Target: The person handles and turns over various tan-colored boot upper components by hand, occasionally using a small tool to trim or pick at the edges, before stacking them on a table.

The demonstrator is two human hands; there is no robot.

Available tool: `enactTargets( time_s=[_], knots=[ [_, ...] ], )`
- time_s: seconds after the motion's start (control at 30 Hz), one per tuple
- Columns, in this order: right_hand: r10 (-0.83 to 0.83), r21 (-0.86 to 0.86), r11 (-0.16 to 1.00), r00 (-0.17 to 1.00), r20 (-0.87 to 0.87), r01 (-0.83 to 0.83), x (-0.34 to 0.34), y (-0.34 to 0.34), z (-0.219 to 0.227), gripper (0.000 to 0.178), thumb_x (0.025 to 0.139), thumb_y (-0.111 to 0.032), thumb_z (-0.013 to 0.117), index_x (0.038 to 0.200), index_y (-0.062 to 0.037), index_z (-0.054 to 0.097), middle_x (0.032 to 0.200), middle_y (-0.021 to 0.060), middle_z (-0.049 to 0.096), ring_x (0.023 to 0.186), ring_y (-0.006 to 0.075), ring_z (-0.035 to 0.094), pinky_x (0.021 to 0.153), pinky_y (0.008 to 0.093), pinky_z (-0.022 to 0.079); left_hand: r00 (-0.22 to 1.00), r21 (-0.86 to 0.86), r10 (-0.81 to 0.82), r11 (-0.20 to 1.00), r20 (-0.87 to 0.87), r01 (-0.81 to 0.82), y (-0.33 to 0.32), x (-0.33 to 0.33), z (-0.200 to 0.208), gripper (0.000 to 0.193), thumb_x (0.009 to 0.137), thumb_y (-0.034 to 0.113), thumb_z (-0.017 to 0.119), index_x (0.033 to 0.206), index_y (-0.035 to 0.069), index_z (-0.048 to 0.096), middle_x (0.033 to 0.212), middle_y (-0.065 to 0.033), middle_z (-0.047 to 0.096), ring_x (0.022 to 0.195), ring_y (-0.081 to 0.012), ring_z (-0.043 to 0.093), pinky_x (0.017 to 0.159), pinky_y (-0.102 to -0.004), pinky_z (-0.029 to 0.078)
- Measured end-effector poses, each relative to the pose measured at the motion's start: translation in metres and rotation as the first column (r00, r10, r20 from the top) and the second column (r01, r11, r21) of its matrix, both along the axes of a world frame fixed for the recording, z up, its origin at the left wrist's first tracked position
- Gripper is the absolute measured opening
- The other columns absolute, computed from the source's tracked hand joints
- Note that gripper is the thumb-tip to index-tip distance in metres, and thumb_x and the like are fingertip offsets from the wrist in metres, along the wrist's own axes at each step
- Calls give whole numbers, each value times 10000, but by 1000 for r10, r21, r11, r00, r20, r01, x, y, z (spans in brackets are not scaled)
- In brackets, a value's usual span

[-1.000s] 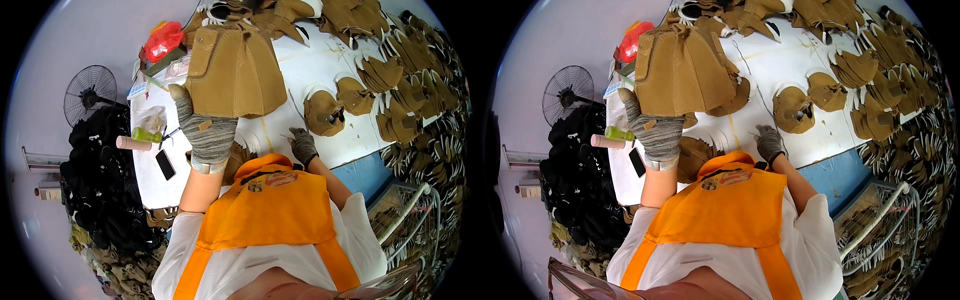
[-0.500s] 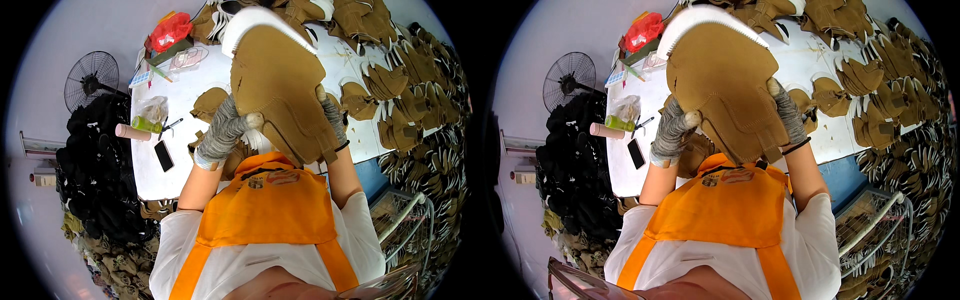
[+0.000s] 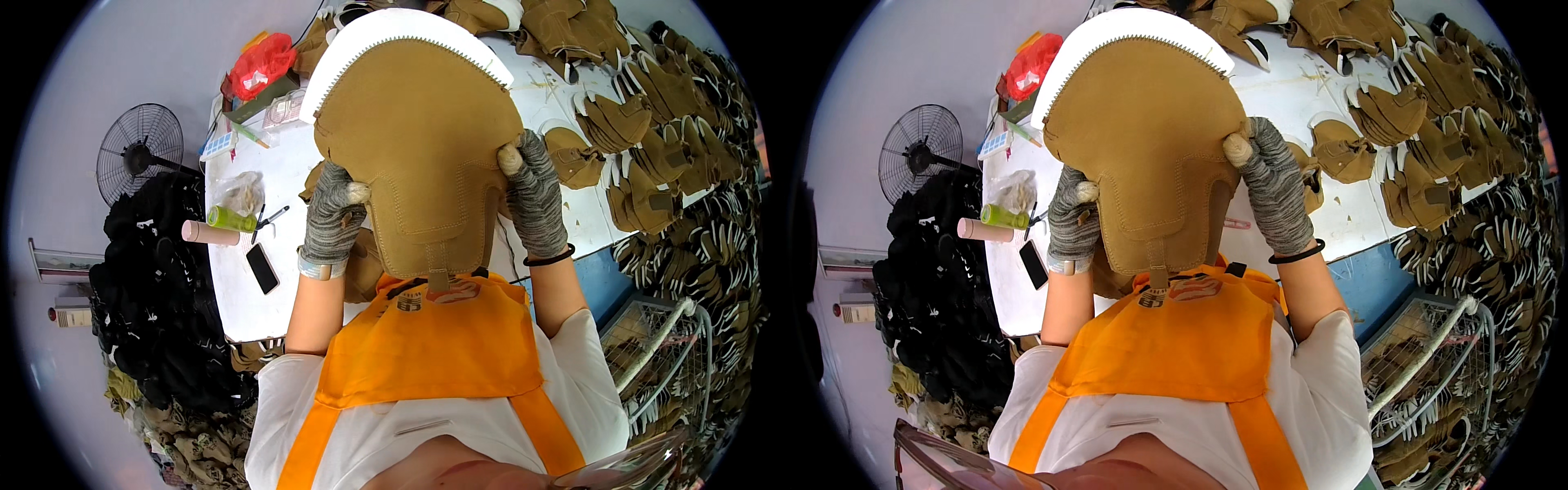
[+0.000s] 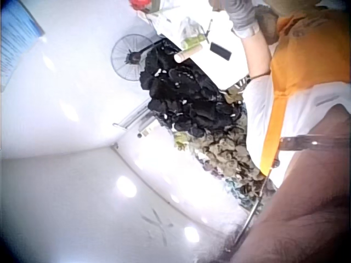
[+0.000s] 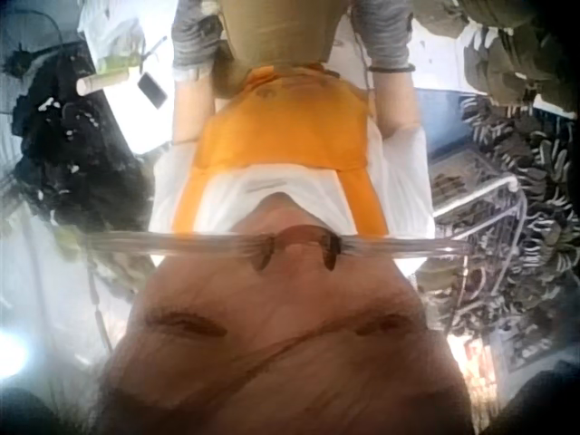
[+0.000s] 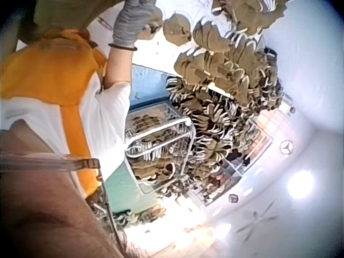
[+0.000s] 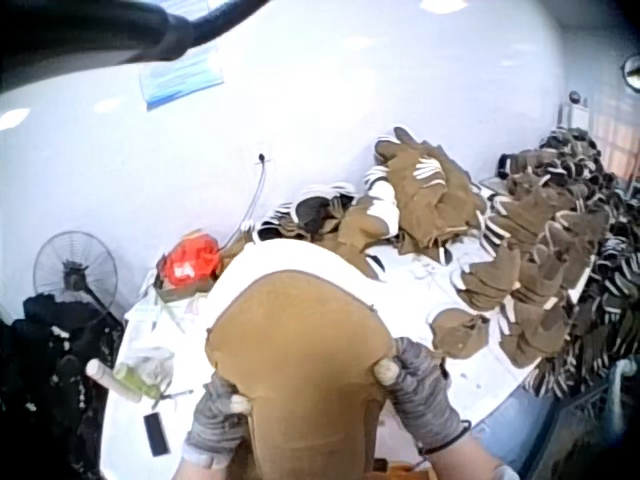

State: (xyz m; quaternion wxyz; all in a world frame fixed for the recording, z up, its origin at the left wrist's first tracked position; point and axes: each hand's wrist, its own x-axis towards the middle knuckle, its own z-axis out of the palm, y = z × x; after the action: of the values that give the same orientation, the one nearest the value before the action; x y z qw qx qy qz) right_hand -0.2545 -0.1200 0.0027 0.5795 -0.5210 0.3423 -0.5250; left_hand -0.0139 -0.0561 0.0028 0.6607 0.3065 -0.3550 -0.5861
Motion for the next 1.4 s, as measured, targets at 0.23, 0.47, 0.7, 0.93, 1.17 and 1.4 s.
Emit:
enactTargets(
  time_s=[0.23,0.47,0.7,0.93,1.17,1.4],
  knots=[
    [20,-20,1000,999,-25,-21,-2,4,-1,310,883,-316,619,1065,-65,604,971,1,590,893,92,515,796,236,434,998,-21,61,998,-7,-61,2,-3,7,707,660,181,716,1293,16,447,1209,-114,551,1110,-242,540,937,-361,449],
    [35,-197,980,997,62,-22,4,9,13,306,875,-252,636,1093,-43,587,1015,22,597,947,127,544,844,268,455,989,-86,86,993,122,-76,4,5,-5,687,642,134,739,1266,29,473,1155,-80,574,1065,-225,557,930,-360,454],
    [-244,-309,936,943,-224,169,10,3,19,330,867,-272,653,1065,-14,595,906,74,638,803,140,582,722,282,494,922,-141,130,987,364,-83,13,6,-21,586,685,181,768,1190,24,516,1079,-67,608,978,-203,585,852,-324,477],
    [-176,-75,983,973,-148,166,10,-2,23,414,914,-388,559,1008,11,618,863,82,643,774,155,563,714,279,471,734,-80,215,973,645,-215,26,-15,10,567,716,285,779,1156,17,543,1069,-72,619,950,-186,593,837,-320,483],
    [69,-132,988,994,-86,-80,7,2,32,413,908,-343,572,1125,7,594,1040,82,635,949,146,569,841,273,467,952,33,221,972,211,-233,21,-18,9,636,739,175,691,1287,-6,426,1170,-148,558,1010,-257,590,870,-372,506],
    [-241,-383,916,926,-292,118,18,-3,26,376,896,-336,587,1029,15,610,819,102,640,716,176,592,671,315,499,926,8,259,962,276,-272,24,-29,11,529,733,166,730,1181,-10,512,1073,-106,608,941,-212,603,826,-340,511]
  ],
)
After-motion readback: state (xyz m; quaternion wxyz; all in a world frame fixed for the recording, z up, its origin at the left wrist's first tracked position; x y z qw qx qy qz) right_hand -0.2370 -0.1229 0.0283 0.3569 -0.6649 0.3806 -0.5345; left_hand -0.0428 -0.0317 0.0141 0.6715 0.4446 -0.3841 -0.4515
